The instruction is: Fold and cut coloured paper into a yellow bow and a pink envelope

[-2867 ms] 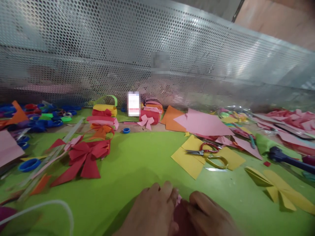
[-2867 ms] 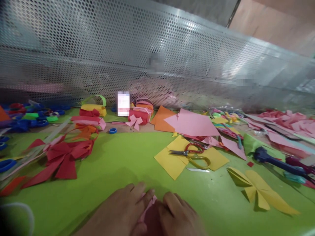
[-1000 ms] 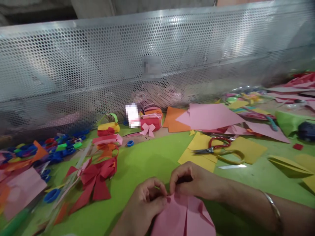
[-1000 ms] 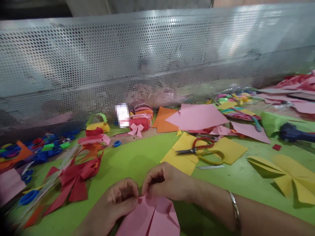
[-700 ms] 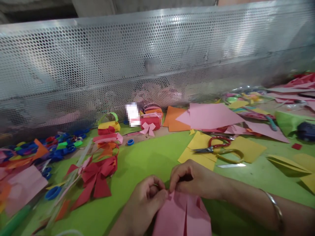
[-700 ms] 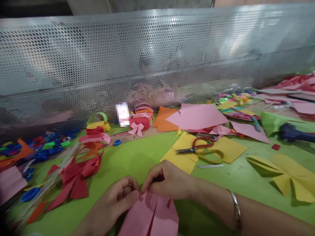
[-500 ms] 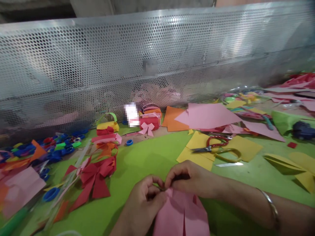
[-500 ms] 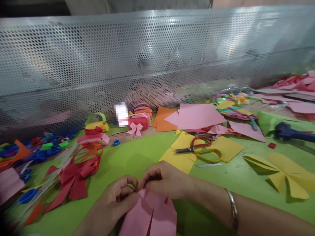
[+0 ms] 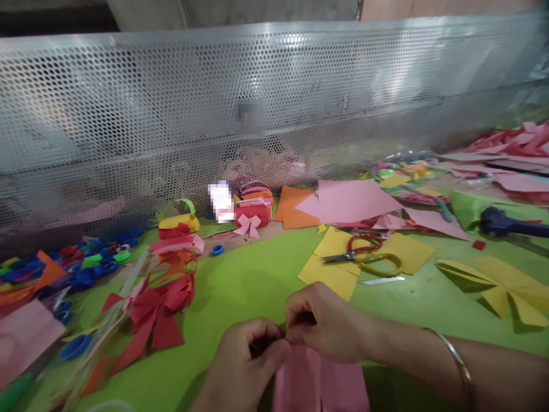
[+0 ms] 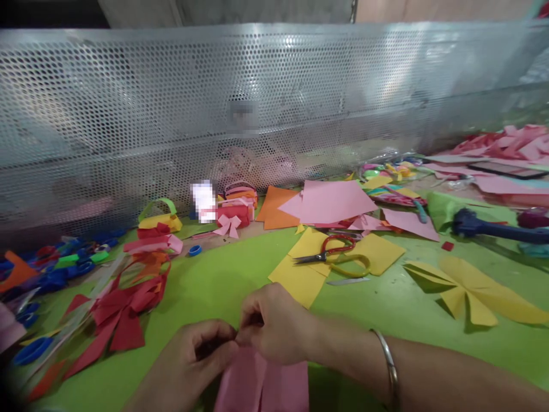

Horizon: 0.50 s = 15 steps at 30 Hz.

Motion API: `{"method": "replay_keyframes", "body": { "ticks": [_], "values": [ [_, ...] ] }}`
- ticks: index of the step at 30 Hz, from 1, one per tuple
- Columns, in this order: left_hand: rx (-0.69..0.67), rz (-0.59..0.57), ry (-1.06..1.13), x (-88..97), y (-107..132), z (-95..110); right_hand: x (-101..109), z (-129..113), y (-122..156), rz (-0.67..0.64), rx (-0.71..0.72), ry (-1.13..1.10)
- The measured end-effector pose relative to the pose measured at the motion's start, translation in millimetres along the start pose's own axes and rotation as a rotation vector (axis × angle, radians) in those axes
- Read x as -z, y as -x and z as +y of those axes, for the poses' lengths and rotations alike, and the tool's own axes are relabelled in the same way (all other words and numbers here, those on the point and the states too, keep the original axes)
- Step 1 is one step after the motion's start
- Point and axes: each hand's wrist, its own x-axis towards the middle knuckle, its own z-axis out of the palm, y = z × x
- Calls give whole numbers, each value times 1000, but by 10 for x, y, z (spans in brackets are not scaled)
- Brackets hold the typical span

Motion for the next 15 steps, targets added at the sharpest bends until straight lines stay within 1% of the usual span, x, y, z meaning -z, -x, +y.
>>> {"method": "replay_keyframes", "body": {
  "ticks": [3,5,8,10,13,15],
  "values": [
    [-38,69,6,32,-10,-28,70,-8,-7,-88,-41,-27],
    [-73,171,9,69,-31,-56,158,2,-25,-92,-11,-21],
    [-103,319,41,139,-76,-110,284,48,-70,-7,82,-9],
    [-111,385,80,180,-106,-146,321,98,-108,40,83,-28],
    [-106,427,129,209,-143,-189,298,179,-161,100,60,-64],
    [-88,424,166,205,-161,-209,263,214,-177,142,87,-36]
  ]
}}
